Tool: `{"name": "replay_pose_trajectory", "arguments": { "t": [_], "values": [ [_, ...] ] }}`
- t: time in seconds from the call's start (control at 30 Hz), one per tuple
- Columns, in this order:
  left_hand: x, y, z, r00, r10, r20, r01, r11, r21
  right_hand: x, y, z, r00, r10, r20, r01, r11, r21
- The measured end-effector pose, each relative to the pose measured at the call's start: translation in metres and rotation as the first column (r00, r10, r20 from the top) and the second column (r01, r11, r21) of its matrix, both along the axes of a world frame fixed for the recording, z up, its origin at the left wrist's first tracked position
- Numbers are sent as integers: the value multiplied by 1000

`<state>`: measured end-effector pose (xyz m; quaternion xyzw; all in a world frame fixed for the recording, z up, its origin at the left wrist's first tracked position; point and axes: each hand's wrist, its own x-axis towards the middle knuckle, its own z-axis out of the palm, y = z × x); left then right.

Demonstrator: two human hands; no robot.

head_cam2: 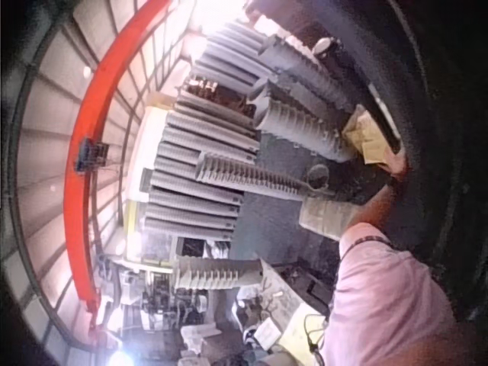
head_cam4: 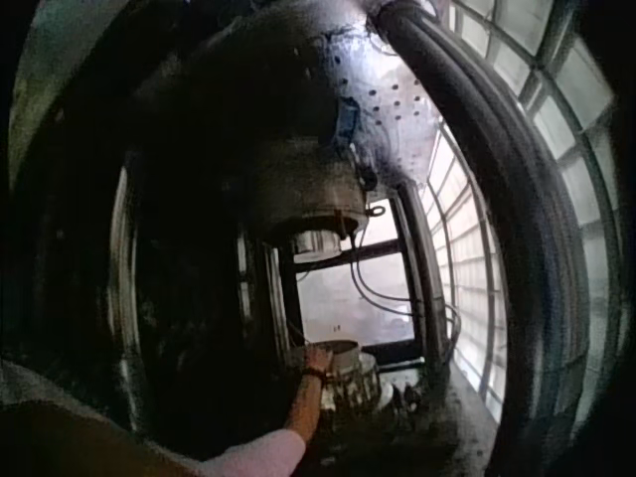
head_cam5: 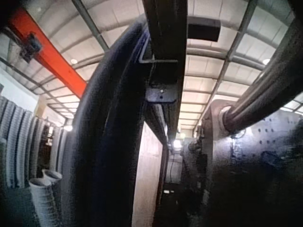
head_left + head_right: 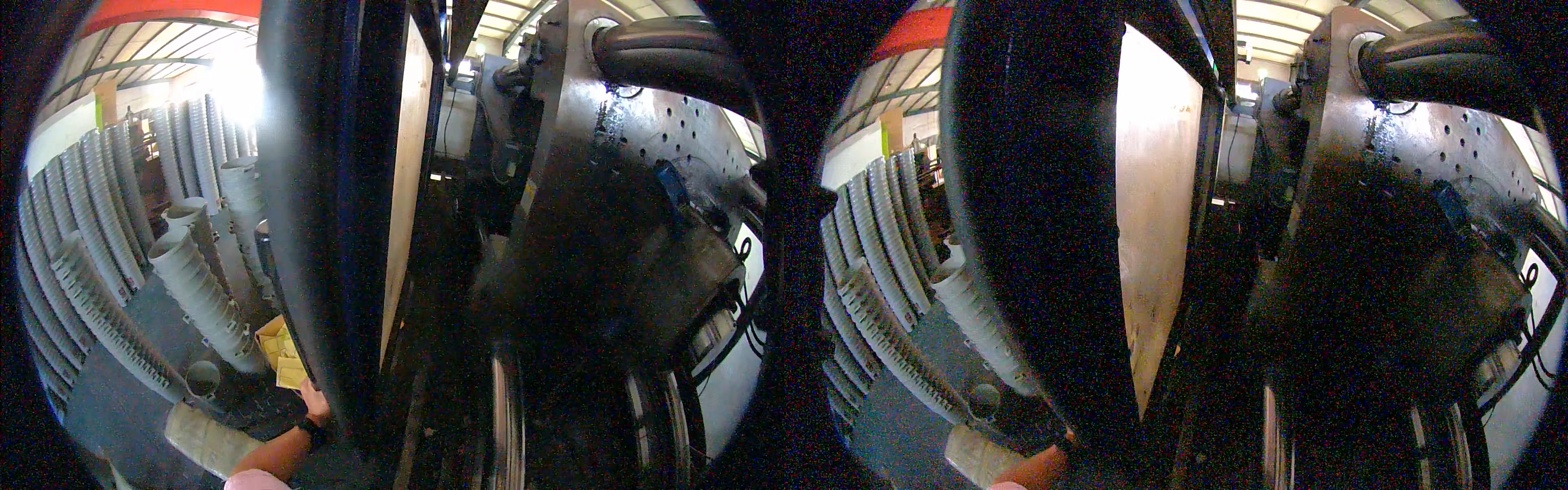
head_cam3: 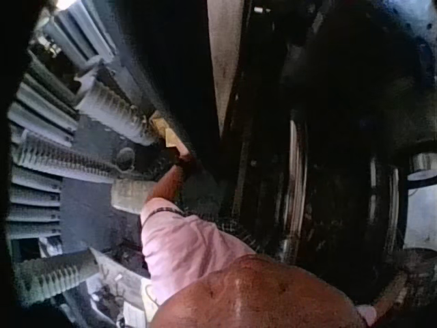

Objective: The person retrieves gray plastic buckets from a molding machine, trims excess plastic with pliers and a utility knife, applies a printed label to each bucket, and stacks the finished buckets. The process is repeated for multiple buckets.

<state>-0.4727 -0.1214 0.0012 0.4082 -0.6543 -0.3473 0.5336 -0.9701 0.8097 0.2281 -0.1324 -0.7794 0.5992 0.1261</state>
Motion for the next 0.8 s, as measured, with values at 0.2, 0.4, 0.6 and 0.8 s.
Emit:
{"name": "replay_pose_trajectory", "arguments": {
  "t": [0.2,0.4,0.6,0.8],
  "values": [
    [-14,-9,19,953,-194,-235,208,978,36,-9,50,-30,987,127,-94,-156,882,-445],
    [-22,-7,25,943,-118,-311,175,971,163,-33,123,-71,913,342,-224,-375,483,-791],
    [-24,-3,29,953,-52,-299,79,994,78,-39,79,-65,966,169,-198,-248,826,-506],
    [-22,19,71,949,-121,-290,177,968,177,3,15,-29,980,10,-197,-52,977,-209]
  ]
}}
